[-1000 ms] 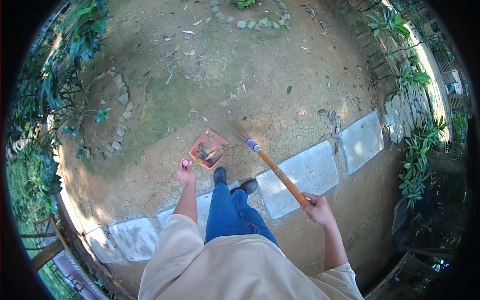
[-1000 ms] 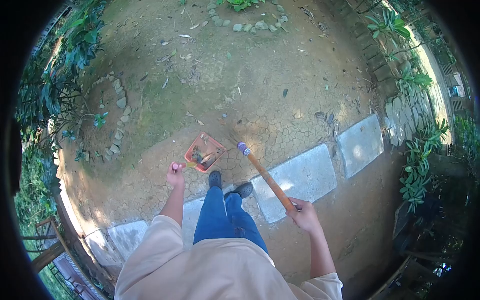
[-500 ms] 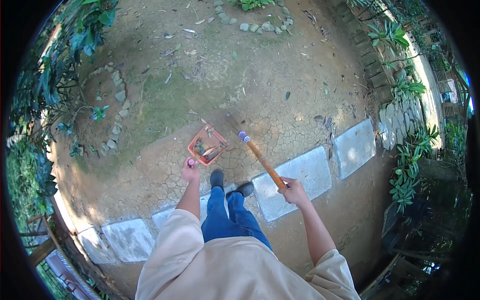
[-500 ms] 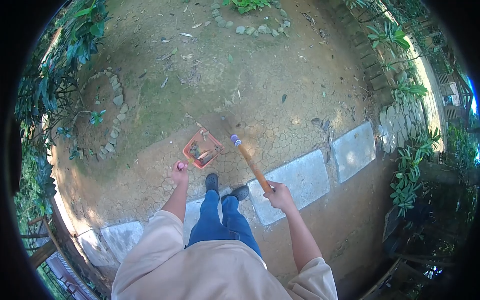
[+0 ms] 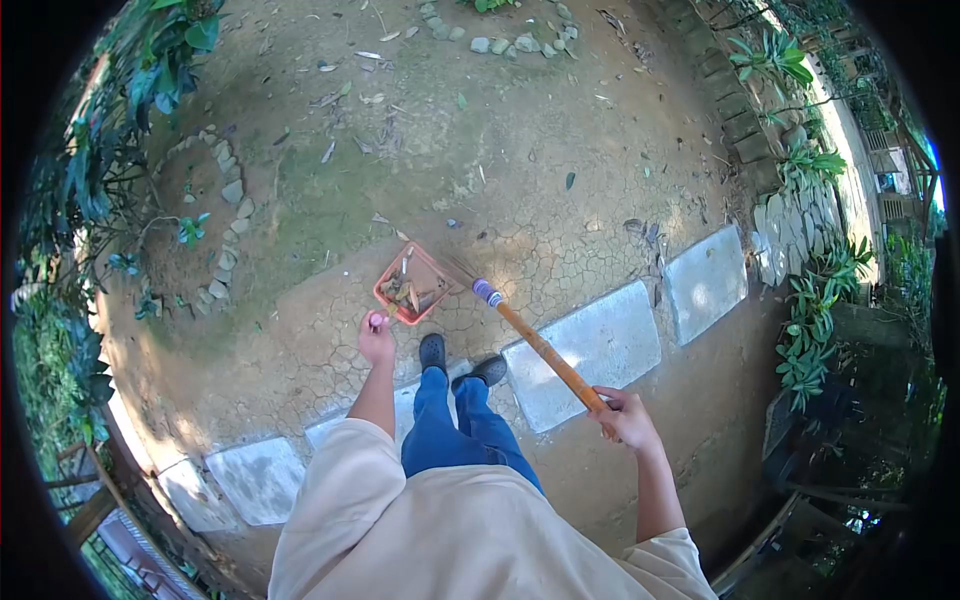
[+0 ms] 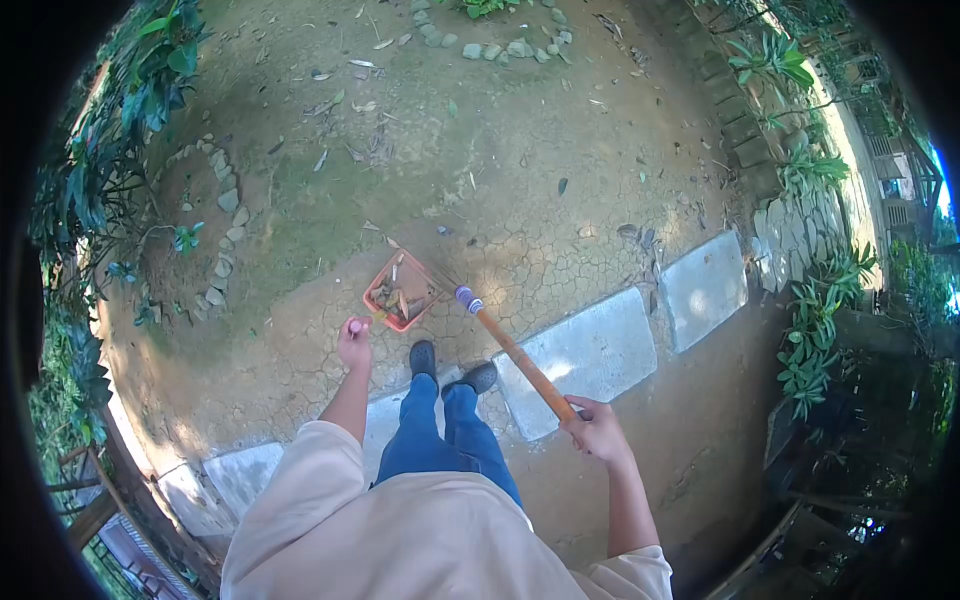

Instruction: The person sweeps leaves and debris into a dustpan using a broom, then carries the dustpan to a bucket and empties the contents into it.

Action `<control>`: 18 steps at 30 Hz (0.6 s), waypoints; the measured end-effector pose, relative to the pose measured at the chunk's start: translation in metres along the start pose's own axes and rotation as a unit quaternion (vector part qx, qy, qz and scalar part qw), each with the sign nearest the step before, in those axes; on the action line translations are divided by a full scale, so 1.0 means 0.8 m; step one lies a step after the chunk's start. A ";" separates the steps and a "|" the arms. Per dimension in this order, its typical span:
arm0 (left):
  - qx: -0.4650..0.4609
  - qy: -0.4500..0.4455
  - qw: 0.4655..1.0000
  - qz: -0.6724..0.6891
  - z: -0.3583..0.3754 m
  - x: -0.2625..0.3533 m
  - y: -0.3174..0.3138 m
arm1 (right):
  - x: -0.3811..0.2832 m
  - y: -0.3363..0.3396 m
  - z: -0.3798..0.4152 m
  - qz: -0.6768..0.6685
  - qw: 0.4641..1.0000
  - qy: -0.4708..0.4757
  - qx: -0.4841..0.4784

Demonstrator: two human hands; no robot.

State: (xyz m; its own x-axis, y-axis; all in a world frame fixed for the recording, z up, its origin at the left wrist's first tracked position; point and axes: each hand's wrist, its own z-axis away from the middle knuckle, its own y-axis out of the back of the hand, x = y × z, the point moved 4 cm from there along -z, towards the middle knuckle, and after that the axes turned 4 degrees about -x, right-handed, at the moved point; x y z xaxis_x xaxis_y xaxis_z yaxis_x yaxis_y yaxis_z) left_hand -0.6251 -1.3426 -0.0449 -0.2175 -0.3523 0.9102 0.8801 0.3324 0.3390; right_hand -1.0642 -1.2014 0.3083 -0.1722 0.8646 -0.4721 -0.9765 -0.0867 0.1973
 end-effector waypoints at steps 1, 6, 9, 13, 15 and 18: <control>0.001 0.003 1.000 -0.015 0.003 0.012 -0.001 | 0.000 0.007 -0.002 -0.010 1.000 0.002 0.010; 0.002 0.014 1.000 -0.028 0.003 0.045 -0.012 | 0.014 0.024 -0.030 -0.055 0.995 0.029 0.073; -0.002 0.034 0.999 -0.008 -0.005 0.049 -0.023 | 0.011 0.029 -0.055 -0.094 0.990 0.025 0.103; -0.010 0.058 0.998 0.015 -0.011 0.043 -0.036 | 0.011 0.031 -0.088 -0.059 0.991 0.008 0.119; -0.011 0.071 0.997 0.023 -0.012 0.048 -0.041 | 0.010 0.027 -0.085 -0.039 0.994 -0.008 0.099; -0.009 0.092 0.995 0.027 -0.008 0.055 -0.049 | 0.017 0.027 -0.070 -0.019 0.999 -0.016 0.043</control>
State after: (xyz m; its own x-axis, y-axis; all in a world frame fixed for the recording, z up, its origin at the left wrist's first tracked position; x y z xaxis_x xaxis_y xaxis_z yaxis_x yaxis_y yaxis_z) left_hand -0.6669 -1.3767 -0.0198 -0.0890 -0.4894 0.8675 0.8959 0.3413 0.2845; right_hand -1.0948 -1.2191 0.2579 -0.1302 0.8815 -0.4539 -0.9671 -0.0121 0.2540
